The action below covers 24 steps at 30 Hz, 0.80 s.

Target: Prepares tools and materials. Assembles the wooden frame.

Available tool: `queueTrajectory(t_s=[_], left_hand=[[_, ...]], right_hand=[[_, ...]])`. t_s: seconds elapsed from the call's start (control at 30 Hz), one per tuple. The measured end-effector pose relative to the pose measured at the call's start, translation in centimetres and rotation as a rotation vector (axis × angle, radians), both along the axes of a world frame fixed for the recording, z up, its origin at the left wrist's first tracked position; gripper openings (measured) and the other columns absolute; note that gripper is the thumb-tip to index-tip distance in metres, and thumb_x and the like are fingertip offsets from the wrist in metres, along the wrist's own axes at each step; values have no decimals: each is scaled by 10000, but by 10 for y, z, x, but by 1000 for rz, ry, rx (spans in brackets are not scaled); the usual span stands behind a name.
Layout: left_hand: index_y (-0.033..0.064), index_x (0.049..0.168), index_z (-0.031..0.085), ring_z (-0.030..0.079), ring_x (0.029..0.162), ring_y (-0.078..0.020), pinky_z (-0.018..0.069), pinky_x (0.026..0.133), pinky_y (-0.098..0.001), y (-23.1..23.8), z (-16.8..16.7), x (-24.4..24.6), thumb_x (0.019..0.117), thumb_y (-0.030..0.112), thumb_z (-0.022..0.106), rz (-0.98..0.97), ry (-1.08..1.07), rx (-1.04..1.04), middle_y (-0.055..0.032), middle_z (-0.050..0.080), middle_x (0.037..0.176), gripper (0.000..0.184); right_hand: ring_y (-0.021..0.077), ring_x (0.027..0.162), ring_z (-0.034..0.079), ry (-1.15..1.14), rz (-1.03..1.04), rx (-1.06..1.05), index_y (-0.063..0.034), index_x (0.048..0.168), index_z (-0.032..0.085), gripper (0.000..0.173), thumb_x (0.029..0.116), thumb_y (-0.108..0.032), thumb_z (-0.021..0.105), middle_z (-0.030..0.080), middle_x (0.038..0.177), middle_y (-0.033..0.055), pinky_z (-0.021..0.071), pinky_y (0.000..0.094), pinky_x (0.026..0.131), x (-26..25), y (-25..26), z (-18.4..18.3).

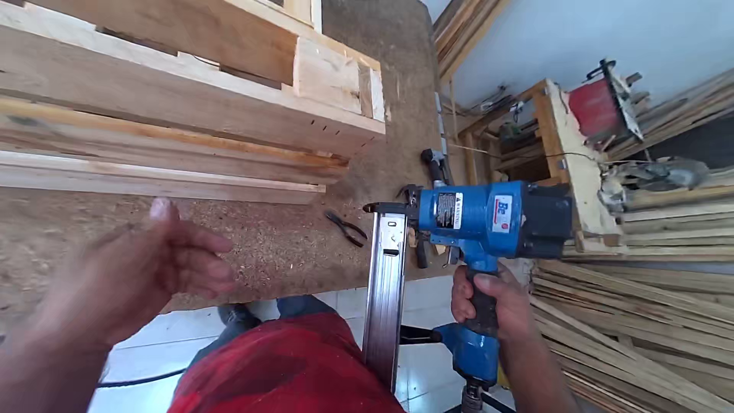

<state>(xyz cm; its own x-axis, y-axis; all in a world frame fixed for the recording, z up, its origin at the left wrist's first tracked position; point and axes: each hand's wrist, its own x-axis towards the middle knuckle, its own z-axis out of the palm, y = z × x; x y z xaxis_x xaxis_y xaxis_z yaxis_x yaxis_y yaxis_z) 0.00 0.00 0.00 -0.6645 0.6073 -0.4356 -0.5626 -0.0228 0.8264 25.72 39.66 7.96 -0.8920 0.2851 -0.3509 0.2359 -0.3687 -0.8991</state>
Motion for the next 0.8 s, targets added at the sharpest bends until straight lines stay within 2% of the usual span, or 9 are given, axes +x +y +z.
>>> queueTrajectory(t_s=[0.13, 0.23, 0.3, 0.37, 0.43, 0.5, 0.6, 0.7, 0.8], left_hand=[[-11, 1002, 646, 741, 607, -242, 645, 627, -384, -6, -13, 23, 1134, 403, 177, -5, -99, -239, -123, 725, 693, 640], [-20, 1008, 689, 761, 661, -267, 660, 640, -408, 2, -29, 38, 1124, 343, 289, -100, -44, -223, -156, 750, 756, 553], [17, 1009, 719, 766, 716, -256, 661, 675, -410, 14, -34, 50, 1078, 326, 418, -186, 117, -204, -133, 766, 807, 437], [100, 1050, 742, 768, 820, -195, 661, 753, -409, 40, -43, 63, 1002, 357, 599, -234, 399, -205, -42, 785, 923, 298], [132, 1193, 725, 721, 1063, -153, 630, 901, -411, 80, -59, 80, 950, 411, 686, -274, 738, -204, -3, 737, 1186, 372], [85, 1307, 672, 594, 1300, -262, 526, 1058, -493, 128, -83, 93, 912, 423, 724, -308, 1049, -277, -107, 621, 1401, 522], [18, 1276, 660, 572, 1270, -407, 480, 1068, -563, 179, -118, 91, 868, 359, 783, -349, 1170, -498, -232, 611, 1329, 546], [69, 1310, 662, 578, 1279, -356, 495, 1076, -502, 207, -134, 87, 853, 353, 807, -533, 1048, -609, -197, 611, 1346, 557], [56, 1340, 648, 535, 1327, -391, 455, 1114, -532, 223, -137, 100, 741, 476, 877, -703, 1014, -641, -225, 592, 1376, 766]], right_hand=[[223, 543, 666, 27, -78, -72, -35, 1020, 678, 266, 900, -256, 764, 654, 714, 122, 620, 414, 551, 17, 0, -11], [221, 532, 661, -4, -87, -21, -37, 994, 668, 265, 888, -254, 778, 646, 703, 125, 618, 410, 541, 24, -10, -15], [217, 526, 657, -47, -67, 29, -42, 971, 672, 260, 876, -257, 784, 644, 698, 128, 616, 403, 534, 23, -20, -18], [198, 524, 648, -102, -20, 76, -61, 950, 680, 258, 862, -284, 775, 648, 692, 108, 608, 387, 533, 16, -29, -26], [185, 523, 646, -146, 37, 67, -84, 964, 662, 278, 855, -324, 750, 656, 688, 81, 599, 370, 526, 1, -34, -44], [182, 529, 642, -150, 85, -7, -80, 1016, 628, 265, 864, -286, 695, 650, 694, 66, 593, 366, 527, -24, -33, -71], [186, 532, 636, -155, 105, -99, -47, 1064, 579, 236, 909, -219, 626, 627, 693, 70, 596, 365, 530, -54, -17, -117], [182, 529, 631, -171, 60, -209, -40, 1074, 566, 222, 944, -217, 601, 624, 710, 76, 589, 352, 514, -61, 22, -162], [161, 542, 624, -182, 0, -324, -61, 1085, 550, 193, 995, -231, 546, 625, 732, 62, 583, 327, 519, -72, 58, -199]])
